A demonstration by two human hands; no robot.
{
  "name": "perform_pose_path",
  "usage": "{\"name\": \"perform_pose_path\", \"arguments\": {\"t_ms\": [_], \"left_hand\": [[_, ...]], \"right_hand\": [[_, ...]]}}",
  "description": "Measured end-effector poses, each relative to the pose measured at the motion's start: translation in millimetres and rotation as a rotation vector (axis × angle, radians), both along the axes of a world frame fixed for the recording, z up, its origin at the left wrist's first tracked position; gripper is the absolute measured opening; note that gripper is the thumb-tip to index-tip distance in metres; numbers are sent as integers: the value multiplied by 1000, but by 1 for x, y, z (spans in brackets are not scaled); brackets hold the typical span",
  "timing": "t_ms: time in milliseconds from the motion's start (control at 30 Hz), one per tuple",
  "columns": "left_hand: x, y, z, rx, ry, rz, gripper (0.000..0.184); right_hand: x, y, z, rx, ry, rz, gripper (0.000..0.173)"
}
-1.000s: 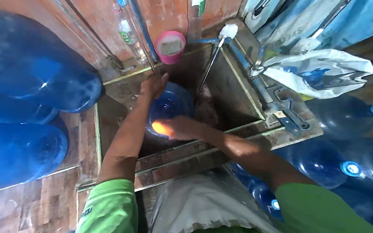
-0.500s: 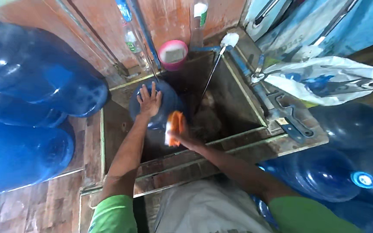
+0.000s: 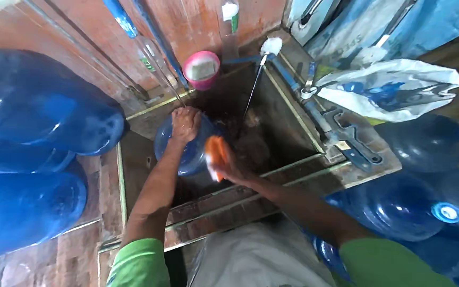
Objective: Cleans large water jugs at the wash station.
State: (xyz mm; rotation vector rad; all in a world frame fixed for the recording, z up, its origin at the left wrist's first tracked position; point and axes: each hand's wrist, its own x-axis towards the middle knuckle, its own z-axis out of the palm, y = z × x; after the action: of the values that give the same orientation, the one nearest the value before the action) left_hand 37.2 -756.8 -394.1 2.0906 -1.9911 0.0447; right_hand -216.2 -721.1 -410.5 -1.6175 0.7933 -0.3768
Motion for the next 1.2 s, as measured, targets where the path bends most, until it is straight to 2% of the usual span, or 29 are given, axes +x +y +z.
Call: {"name": "perform_pose_path", "arguments": {"t_ms": [67, 100, 167, 200, 233, 300, 367, 433, 467, 533, 567, 633, 667, 733, 833, 867, 967, 1033, 1133, 1167, 1200], "left_hand": [[5, -6, 10, 110, -31, 67, 57], [4, -5, 14, 165, -25, 77, 57], [-2, -8, 20, 217, -3, 100, 52], [-5, -9, 23, 235, 11, 124, 50], [-7, -11, 28, 269, 19, 166, 50], [-5, -15, 34, 314, 21, 308, 60], [3, -8, 42, 400, 134, 514, 79], [28, 14, 36, 449, 266, 726, 99], [43, 27, 29, 457, 320, 804, 105], [54, 50, 18, 462, 374, 908, 103], [53, 59, 16, 428, 346, 903, 96], [45, 69, 10, 361, 261, 783, 84], [39, 74, 8, 330, 239, 687, 84], [28, 76, 4, 333, 199, 500, 83], [16, 60, -3, 273, 166, 308, 72], [13, 53, -2, 242, 169, 253, 69], [2, 45, -7, 119, 170, -20, 59], [3, 34, -12, 32, 173, 21, 52], [9, 10, -14, -50, 169, 279, 58], [6, 8, -13, -45, 164, 244, 59], [0, 9, -11, -30, 137, 116, 57]], "right_hand": [[-6, -16, 38, -235, 212, 298, 79], [-4, -36, 56, -309, 323, 364, 78], [13, -74, 74, -461, 469, 364, 81], [24, -73, 77, -537, 500, 366, 81], [35, -55, 78, -604, 509, 397, 78], [50, 1, 64, -699, 454, 575, 71], [54, 19, 68, -566, 432, 709, 68], [47, -7, 85, -469, 466, 555, 62], [44, -17, 85, -501, 471, 419, 68], [49, -7, 61, -595, 369, 261, 79], [56, 5, 45, -581, 296, 272, 85], [64, 13, 22, -418, 114, 214, 83], [61, 10, 18, -309, 35, 87, 81], [55, 13, 12, -146, -52, -146, 88], [50, 35, -9, -16, -59, -100, 94], [48, 28, -17, 53, -88, -125, 93], [34, -14, -57, 374, -214, -394, 95], [27, -1, -59, 510, -180, -379, 94], [24, 19, -23, 569, -195, -219, 92], [24, 9, -17, 541, -203, -253, 91], [23, -6, -19, 497, -198, -326, 92]]}}
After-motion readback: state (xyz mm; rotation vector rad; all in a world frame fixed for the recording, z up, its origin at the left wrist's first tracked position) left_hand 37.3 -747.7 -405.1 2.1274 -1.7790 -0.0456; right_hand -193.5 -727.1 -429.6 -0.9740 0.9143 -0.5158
